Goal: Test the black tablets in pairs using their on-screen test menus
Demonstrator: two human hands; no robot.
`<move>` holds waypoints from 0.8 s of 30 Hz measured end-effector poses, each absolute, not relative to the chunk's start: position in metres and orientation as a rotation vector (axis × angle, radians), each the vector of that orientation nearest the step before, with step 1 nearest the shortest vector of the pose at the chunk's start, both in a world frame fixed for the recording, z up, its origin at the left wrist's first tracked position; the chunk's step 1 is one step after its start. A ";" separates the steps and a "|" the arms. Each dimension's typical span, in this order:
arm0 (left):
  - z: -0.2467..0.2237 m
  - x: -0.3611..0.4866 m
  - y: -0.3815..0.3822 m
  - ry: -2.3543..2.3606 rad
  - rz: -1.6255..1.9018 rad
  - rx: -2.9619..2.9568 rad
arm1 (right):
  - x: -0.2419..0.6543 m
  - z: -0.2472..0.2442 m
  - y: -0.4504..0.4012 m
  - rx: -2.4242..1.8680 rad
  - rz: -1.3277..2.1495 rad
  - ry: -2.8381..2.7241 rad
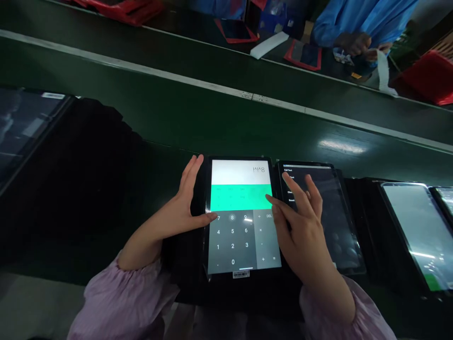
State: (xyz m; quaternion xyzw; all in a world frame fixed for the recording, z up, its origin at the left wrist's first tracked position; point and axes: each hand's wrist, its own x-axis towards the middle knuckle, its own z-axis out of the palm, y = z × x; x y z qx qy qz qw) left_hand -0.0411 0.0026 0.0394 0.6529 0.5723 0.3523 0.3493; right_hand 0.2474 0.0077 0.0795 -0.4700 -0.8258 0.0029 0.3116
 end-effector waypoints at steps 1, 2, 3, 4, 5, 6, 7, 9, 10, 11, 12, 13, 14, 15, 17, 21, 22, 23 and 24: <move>0.040 -0.041 0.003 1.447 0.931 1.661 | 0.247 0.077 0.009 -1.253 0.001 -2.180; 0.040 -0.041 0.004 1.417 0.951 1.636 | 0.245 0.075 0.009 -1.250 0.004 -2.195; 0.040 -0.041 0.005 1.396 0.968 1.617 | 0.244 0.074 0.009 -1.240 0.012 -2.219; 0.040 -0.040 0.005 1.387 0.986 1.603 | 0.242 0.073 0.008 -1.230 0.021 -2.246; 0.039 -0.039 0.006 1.386 1.007 1.593 | 0.240 0.073 0.008 -1.223 0.026 -2.268; 0.038 -0.038 0.006 1.389 1.034 1.584 | 0.239 0.073 0.008 -1.221 0.024 -2.278; 0.036 -0.037 0.007 1.393 1.067 1.575 | 0.239 0.073 0.008 -1.227 0.017 -2.272; 0.031 -0.036 0.007 1.398 1.143 1.554 | 0.240 0.073 0.009 -1.261 -0.002 -2.221; 0.029 -0.035 0.007 1.401 1.179 1.542 | 0.240 0.073 0.010 -1.275 -0.010 -2.196; 0.027 -0.034 0.008 1.406 1.210 1.527 | 0.240 0.072 0.010 -1.284 -0.016 -2.184; 0.026 -0.033 0.008 1.413 1.238 1.511 | 0.240 0.072 0.010 -1.287 -0.021 -2.188; 0.025 -0.032 0.009 1.421 1.266 1.493 | 0.238 0.071 0.009 -1.287 -0.027 -2.204; 0.026 -0.032 0.010 1.430 1.295 1.475 | 0.237 0.070 0.009 -1.284 -0.033 -2.225; 0.026 -0.031 0.010 1.438 1.326 1.456 | 0.236 0.071 0.008 -1.281 -0.039 -2.244; 0.029 -0.028 0.012 1.448 1.379 1.405 | 0.238 0.072 0.008 -1.283 -0.035 -2.238; 0.034 -0.026 0.015 1.453 1.381 1.292 | 0.267 0.079 0.019 -1.349 -0.076 -2.065; 0.034 -0.026 0.016 1.454 1.362 1.273 | 0.277 0.079 0.023 -1.381 -0.098 -2.031; 0.034 -0.026 0.017 1.457 1.344 1.262 | 0.287 0.078 0.027 -1.409 -0.115 -2.009; 0.034 -0.026 0.018 1.461 1.327 1.258 | 0.296 0.077 0.032 -1.431 -0.126 -1.998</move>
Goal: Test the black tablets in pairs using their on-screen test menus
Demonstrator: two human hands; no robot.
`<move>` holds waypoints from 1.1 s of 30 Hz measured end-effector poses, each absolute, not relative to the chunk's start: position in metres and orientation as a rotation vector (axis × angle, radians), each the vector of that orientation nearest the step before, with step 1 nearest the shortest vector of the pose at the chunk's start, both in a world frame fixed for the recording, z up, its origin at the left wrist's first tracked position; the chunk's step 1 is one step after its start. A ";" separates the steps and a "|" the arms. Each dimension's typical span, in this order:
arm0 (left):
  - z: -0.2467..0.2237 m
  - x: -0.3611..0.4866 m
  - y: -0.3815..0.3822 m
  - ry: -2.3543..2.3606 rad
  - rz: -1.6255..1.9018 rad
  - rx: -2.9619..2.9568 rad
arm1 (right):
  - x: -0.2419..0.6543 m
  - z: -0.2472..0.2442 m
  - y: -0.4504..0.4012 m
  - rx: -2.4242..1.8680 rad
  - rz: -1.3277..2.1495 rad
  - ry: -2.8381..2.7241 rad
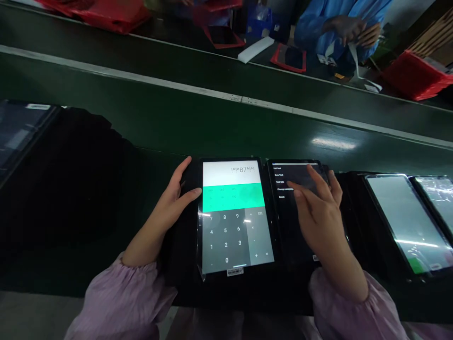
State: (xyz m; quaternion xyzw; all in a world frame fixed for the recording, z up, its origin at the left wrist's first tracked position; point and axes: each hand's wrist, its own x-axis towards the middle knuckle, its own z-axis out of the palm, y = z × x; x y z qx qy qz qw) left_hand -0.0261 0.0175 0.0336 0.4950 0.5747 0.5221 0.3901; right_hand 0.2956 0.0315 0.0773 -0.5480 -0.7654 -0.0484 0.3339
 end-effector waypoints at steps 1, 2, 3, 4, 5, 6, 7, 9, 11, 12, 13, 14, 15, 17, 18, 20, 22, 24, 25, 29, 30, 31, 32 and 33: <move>0.033 -0.026 0.018 1.467 1.316 1.260 | 0.303 0.076 0.035 -1.444 -0.136 -1.994; 0.032 -0.026 0.018 1.474 1.311 1.266 | 0.309 0.074 0.039 -1.451 -0.149 -1.995; 0.030 -0.026 0.019 1.479 1.315 1.274 | 0.313 0.072 0.041 -1.456 -0.159 -2.000; 0.029 -0.025 0.019 1.481 1.327 1.279 | 0.316 0.071 0.043 -1.456 -0.163 -2.009; 0.028 -0.024 0.019 1.480 1.345 1.275 | 0.319 0.071 0.043 -1.452 -0.160 -2.021; 0.027 -0.023 0.020 1.477 1.368 1.264 | 0.321 0.072 0.043 -1.446 -0.155 -2.025; 0.027 -0.022 0.020 1.471 1.393 1.247 | 0.323 0.073 0.042 -1.439 -0.156 -2.016; 0.026 -0.020 0.024 1.466 1.435 1.210 | 0.328 0.079 0.037 -1.425 -0.181 -1.965; 0.027 -0.020 0.031 1.481 1.458 1.197 | 0.336 0.083 0.031 -1.425 -0.214 -1.897; 0.028 -0.020 0.035 1.495 1.463 1.206 | 0.340 0.084 0.027 -1.429 -0.212 -1.879; 0.028 -0.021 0.040 1.510 1.465 1.220 | 0.345 0.084 0.024 -1.434 -0.196 -1.875; 0.029 -0.021 0.044 1.523 1.460 1.232 | 0.349 0.084 0.020 -1.439 -0.173 -1.875; 0.029 -0.021 0.047 1.530 1.450 1.240 | 0.354 0.083 0.017 -1.444 -0.149 -1.877; 0.028 -0.021 0.052 1.534 1.412 1.246 | 0.363 0.081 0.011 -1.452 -0.110 -1.881; 0.028 -0.022 0.053 1.537 1.389 1.248 | 0.367 0.081 0.008 -1.456 -0.098 -1.872; 0.028 -0.023 0.054 1.544 1.362 1.255 | 0.374 0.082 0.005 -1.463 -0.082 -1.851; 0.031 -0.026 0.055 1.530 1.354 1.237 | 0.376 0.084 0.002 -1.451 -0.075 -1.835; 0.039 -0.030 0.058 1.493 1.320 1.177 | 0.374 0.086 0.001 -1.417 -0.075 -1.853; 0.045 -0.032 0.061 1.481 1.266 1.151 | 0.371 0.086 0.001 -1.386 -0.079 -1.880; 0.078 -0.038 0.074 1.572 0.858 1.187 | 0.352 0.082 -0.001 -1.230 -0.090 -2.048; 0.085 -0.040 0.076 1.601 0.745 1.210 | 0.348 0.080 -0.002 -1.210 -0.089 -2.091; 0.091 -0.043 0.078 1.623 0.644 1.232 | 0.344 0.079 -0.003 -1.201 -0.084 -2.131; 0.096 -0.046 0.080 1.633 0.556 1.255 | 0.340 0.078 -0.004 -1.194 -0.076 -2.167; 0.099 -0.049 0.082 1.639 0.490 1.284 | 0.338 0.077 -0.005 -1.184 -0.065 -2.199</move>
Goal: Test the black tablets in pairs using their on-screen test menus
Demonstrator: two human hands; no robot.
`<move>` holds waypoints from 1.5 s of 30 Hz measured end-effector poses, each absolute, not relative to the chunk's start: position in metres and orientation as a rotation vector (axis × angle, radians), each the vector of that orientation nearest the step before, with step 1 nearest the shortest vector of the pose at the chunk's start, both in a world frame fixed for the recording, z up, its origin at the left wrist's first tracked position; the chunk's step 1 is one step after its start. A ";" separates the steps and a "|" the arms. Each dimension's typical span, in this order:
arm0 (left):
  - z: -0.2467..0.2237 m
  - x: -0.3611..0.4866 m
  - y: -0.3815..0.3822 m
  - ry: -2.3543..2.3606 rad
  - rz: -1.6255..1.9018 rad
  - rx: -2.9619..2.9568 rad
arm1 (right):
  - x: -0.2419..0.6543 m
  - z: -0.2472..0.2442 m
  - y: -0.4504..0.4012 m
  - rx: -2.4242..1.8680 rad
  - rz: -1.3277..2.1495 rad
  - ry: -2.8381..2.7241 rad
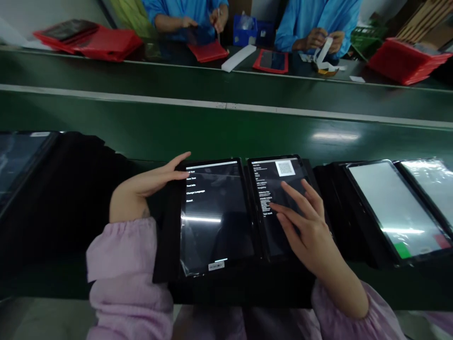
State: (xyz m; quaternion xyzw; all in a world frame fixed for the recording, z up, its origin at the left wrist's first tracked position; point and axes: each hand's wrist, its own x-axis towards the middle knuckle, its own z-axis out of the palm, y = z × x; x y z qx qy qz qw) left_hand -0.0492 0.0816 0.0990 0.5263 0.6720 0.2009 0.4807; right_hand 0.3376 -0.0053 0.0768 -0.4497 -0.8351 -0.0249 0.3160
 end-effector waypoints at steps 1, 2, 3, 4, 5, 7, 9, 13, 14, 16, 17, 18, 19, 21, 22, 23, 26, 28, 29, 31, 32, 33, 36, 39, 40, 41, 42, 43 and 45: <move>0.101 -0.053 0.083 1.645 0.443 1.319 | 0.336 0.076 -0.006 -1.171 -0.052 -2.227; 0.102 -0.058 0.083 1.652 0.411 1.357 | 0.334 0.076 -0.007 -1.153 -0.036 -2.251; 0.103 -0.062 0.084 1.664 0.384 1.389 | 0.333 0.076 -0.008 -1.131 -0.019 -2.276; 0.103 -0.065 0.084 1.675 0.357 1.419 | 0.332 0.076 -0.009 -1.109 0.000 -2.299; 0.105 -0.068 0.083 1.686 0.329 1.446 | 0.332 0.076 -0.009 -1.092 0.014 -2.322; 0.109 -0.071 0.081 1.701 0.270 1.499 | 0.332 0.077 -0.008 -1.077 0.012 -2.340; 0.113 -0.070 0.080 1.707 0.228 1.544 | 0.335 0.078 -0.006 -1.096 -0.038 -2.299; 0.115 -0.069 0.079 1.682 0.198 1.589 | 0.343 0.081 0.002 -1.177 -0.127 -2.128; 0.114 -0.069 0.079 1.675 0.203 1.600 | 0.345 0.082 0.003 -1.194 -0.120 -2.098; 0.111 -0.070 0.080 1.669 0.220 1.624 | 0.347 0.084 0.005 -1.206 -0.095 -2.071; 0.110 -0.070 0.080 1.672 0.230 1.633 | 0.347 0.085 0.005 -1.200 -0.086 -2.072; 0.109 -0.069 0.080 1.678 0.237 1.639 | 0.347 0.085 0.006 -1.191 -0.081 -2.075; 0.109 -0.067 0.080 1.689 0.237 1.642 | 0.347 0.085 0.006 -1.184 -0.076 -2.082; 0.111 -0.059 0.080 1.738 0.212 1.649 | 0.346 0.085 0.007 -1.177 -0.065 -2.090; 0.113 -0.054 0.080 1.766 0.183 1.654 | 0.346 0.086 0.008 -1.180 -0.062 -2.093; 0.115 -0.049 0.080 1.790 0.150 1.660 | 0.346 0.086 0.010 -1.186 -0.062 -2.096; 0.117 -0.038 0.079 1.838 0.089 1.676 | 0.347 0.089 0.021 -1.219 -0.098 -2.124; 0.115 -0.038 0.079 1.867 0.108 1.687 | 0.347 0.090 0.033 -1.251 -0.146 -2.149; 0.114 -0.040 0.079 1.882 0.133 1.691 | 0.347 0.090 0.040 -1.261 -0.165 -2.170; 0.110 -0.045 0.078 1.900 0.201 1.685 | 0.347 0.088 0.053 -1.255 -0.188 -2.223; 0.109 -0.049 0.078 1.906 0.237 1.670 | 0.346 0.086 0.060 -1.248 -0.193 -2.249; 0.107 -0.052 0.077 1.909 0.269 1.649 | 0.346 0.084 0.065 -1.245 -0.196 -2.267; 0.106 -0.057 0.077 1.910 0.316 1.595 | 0.344 0.077 0.074 -1.267 -0.189 -2.267; 0.105 -0.057 0.077 1.907 0.313 1.596 | 0.346 0.077 0.073 -1.274 -0.170 -2.230; 0.104 -0.056 0.078 1.904 0.308 1.604 | 0.347 0.078 0.071 -1.278 -0.165 -2.205; 0.104 -0.055 0.079 1.899 0.301 1.613 | 0.348 0.080 0.069 -1.287 -0.160 -2.176; 0.104 -0.054 0.079 1.891 0.292 1.622 | 0.349 0.083 0.068 -1.297 -0.157 -2.143; 0.104 -0.054 0.080 1.884 0.282 1.627 | 0.349 0.085 0.066 -1.304 -0.156 -2.112; 0.104 -0.052 0.081 1.879 0.262 1.629 | 0.349 0.088 0.063 -1.306 -0.158 -2.074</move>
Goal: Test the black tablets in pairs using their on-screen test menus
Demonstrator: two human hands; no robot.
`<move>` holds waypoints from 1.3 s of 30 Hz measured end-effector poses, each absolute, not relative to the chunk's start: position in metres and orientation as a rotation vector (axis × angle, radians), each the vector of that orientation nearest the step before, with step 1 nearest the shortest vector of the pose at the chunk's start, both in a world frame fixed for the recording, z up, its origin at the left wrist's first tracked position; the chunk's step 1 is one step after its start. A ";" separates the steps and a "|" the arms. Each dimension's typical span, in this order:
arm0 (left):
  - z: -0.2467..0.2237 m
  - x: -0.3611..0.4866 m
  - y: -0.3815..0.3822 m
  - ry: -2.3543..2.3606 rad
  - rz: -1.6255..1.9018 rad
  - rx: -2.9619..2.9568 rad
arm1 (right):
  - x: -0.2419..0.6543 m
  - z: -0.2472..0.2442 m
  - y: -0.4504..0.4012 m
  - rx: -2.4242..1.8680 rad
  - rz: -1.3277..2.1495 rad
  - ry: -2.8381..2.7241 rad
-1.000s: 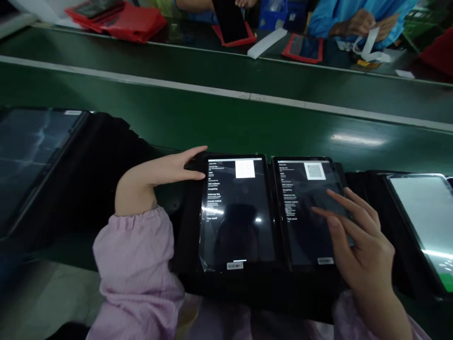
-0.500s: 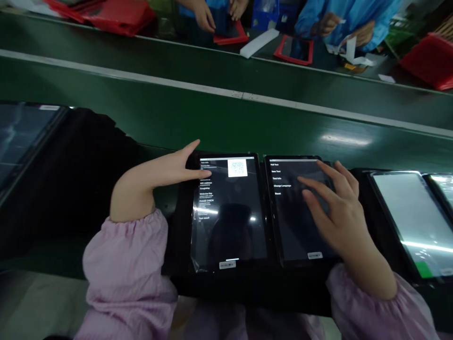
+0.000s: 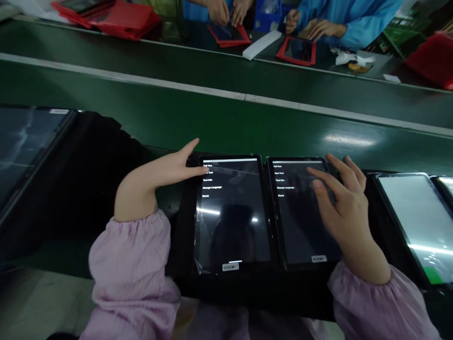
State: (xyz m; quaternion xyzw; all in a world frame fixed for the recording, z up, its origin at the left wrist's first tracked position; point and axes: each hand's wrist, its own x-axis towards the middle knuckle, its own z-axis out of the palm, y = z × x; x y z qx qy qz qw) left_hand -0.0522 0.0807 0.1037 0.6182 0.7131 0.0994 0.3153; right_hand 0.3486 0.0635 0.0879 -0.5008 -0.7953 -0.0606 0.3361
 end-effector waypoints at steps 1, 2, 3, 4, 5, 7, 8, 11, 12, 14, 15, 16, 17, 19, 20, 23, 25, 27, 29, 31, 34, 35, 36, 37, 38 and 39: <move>0.104 -0.052 0.081 1.882 0.253 1.628 | 0.348 0.089 0.062 -1.301 -0.160 -2.061; 0.104 -0.052 0.081 1.891 0.248 1.627 | 0.348 0.090 0.062 -1.298 -0.155 -2.054; 0.104 -0.052 0.081 1.901 0.249 1.625 | 0.347 0.091 0.061 -1.295 -0.146 -2.048; 0.104 -0.053 0.081 1.907 0.255 1.625 | 0.346 0.092 0.061 -1.295 -0.134 -2.043; 0.104 -0.054 0.080 1.908 0.267 1.622 | 0.346 0.093 0.060 -1.292 -0.124 -2.039; 0.105 -0.056 0.078 1.902 0.298 1.609 | 0.346 0.093 0.060 -1.262 -0.113 -2.041; 0.105 -0.057 0.078 1.897 0.310 1.601 | 0.345 0.094 0.060 -1.236 -0.109 -2.053; 0.105 -0.059 0.077 1.896 0.303 1.579 | 0.345 0.093 0.059 -1.167 -0.072 -2.127; 0.105 -0.059 0.077 1.891 0.292 1.580 | 0.345 0.093 0.059 -1.154 -0.060 -2.152; 0.104 -0.059 0.078 1.885 0.271 1.589 | 0.345 0.092 0.059 -1.137 -0.041 -2.183; 0.104 -0.059 0.079 1.882 0.263 1.599 | 0.345 0.091 0.059 -1.134 -0.034 -2.189; 0.103 -0.059 0.079 1.877 0.258 1.614 | 0.345 0.090 0.060 -1.133 -0.029 -2.193; 0.102 -0.059 0.080 1.872 0.252 1.628 | 0.346 0.090 0.060 -1.139 -0.025 -2.198; 0.101 -0.060 0.080 1.857 0.238 1.649 | 0.347 0.088 0.060 -1.156 -0.025 -2.212; 0.101 -0.060 0.080 1.855 0.235 1.652 | 0.347 0.088 0.060 -1.160 -0.032 -2.220; 0.101 -0.061 0.079 1.855 0.240 1.653 | 0.350 0.089 0.059 -1.144 -0.060 -2.210; 0.103 -0.060 0.077 1.861 0.238 1.658 | 0.352 0.091 0.058 -1.130 -0.071 -2.180; 0.104 -0.058 0.076 1.870 0.228 1.659 | 0.352 0.093 0.056 -1.137 -0.068 -2.152; 0.106 -0.055 0.077 1.878 0.221 1.648 | 0.351 0.094 0.054 -1.155 -0.063 -2.137; 0.108 -0.052 0.078 1.879 0.215 1.635 | 0.350 0.096 0.051 -1.163 -0.066 -2.121; 0.110 -0.048 0.080 1.879 0.181 1.628 | 0.350 0.099 0.046 -1.164 -0.071 -2.088; 0.110 -0.048 0.080 1.881 0.178 1.629 | 0.351 0.099 0.045 -1.162 -0.071 -2.078; 0.111 -0.048 0.080 1.883 0.183 1.627 | 0.353 0.100 0.043 -1.158 -0.075 -2.068; 0.111 -0.048 0.079 1.887 0.192 1.622 | 0.356 0.100 0.042 -1.160 -0.079 -2.057; 0.111 -0.048 0.078 1.895 0.206 1.614 | 0.359 0.099 0.041 -1.170 -0.084 -2.044; 0.111 -0.049 0.077 1.906 0.218 1.606 | 0.363 0.099 0.041 -1.184 -0.088 -2.026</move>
